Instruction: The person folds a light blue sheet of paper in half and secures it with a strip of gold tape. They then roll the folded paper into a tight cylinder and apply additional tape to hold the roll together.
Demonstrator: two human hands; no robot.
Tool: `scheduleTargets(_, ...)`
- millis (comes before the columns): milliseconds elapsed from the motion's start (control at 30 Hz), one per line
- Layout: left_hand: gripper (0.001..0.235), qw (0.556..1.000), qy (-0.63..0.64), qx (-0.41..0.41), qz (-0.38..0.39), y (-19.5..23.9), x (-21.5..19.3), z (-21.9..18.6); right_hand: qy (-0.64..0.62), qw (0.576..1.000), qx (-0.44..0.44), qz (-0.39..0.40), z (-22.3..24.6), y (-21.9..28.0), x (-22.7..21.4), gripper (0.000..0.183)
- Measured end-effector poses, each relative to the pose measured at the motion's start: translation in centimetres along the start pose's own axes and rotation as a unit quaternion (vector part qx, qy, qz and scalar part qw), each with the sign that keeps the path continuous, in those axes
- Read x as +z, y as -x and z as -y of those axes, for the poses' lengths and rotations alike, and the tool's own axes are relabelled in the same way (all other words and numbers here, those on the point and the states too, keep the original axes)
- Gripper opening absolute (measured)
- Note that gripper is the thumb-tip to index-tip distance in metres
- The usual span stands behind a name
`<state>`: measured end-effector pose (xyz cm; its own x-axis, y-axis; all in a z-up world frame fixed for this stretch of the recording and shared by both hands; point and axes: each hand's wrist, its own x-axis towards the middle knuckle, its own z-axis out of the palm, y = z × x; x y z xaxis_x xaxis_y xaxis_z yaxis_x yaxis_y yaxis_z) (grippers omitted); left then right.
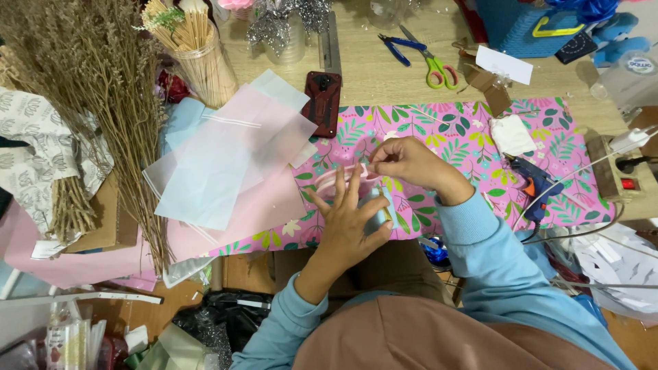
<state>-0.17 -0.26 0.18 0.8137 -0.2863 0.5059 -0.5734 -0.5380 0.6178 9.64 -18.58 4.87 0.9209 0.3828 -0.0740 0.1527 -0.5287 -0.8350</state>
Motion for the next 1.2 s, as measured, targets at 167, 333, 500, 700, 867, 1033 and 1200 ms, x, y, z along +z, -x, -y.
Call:
scheduleTargets(167,0.032,1.000,0.000,-0.012,0.000,0.1,-0.1,0.1,0.038,0.999,0.003,0.000,0.2,-0.6,0.1,0.016)
scheduleTargets(333,0.032,1.000,-0.005,-0.014,0.003,0.3,-0.1,0.3,0.061,0.998,-0.002,0.002,0.4,-0.9,-0.1,0.017)
scheduleTargets(500,0.032,0.999,-0.015,-0.024,0.017,0.3,-0.5,0.3,-0.111,0.993,0.037,-0.016,0.4,-0.4,-0.4,0.013)
scheduleTargets(700,0.031,0.998,-0.005,-0.051,0.027,0.3,-1.2,0.6,-0.296,0.950,0.095,-0.042,1.1,0.5,-0.8,0.010)
scheduleTargets(867,0.032,0.998,-0.007,-0.050,0.026,0.5,-1.1,0.6,-0.370,0.924,0.085,-0.047,-3.2,0.4,-0.3,0.008)
scheduleTargets(1033,0.032,0.999,-0.015,-0.036,0.017,0.3,-0.9,0.1,-0.354,0.930,0.068,-0.071,-4.7,1.7,0.0,0.013)
scheduleTargets(1200,0.033,0.999,-0.011,-0.033,0.019,0.3,-0.8,-0.2,-0.268,0.958,0.023,-0.099,-3.4,2.6,0.1,0.011)
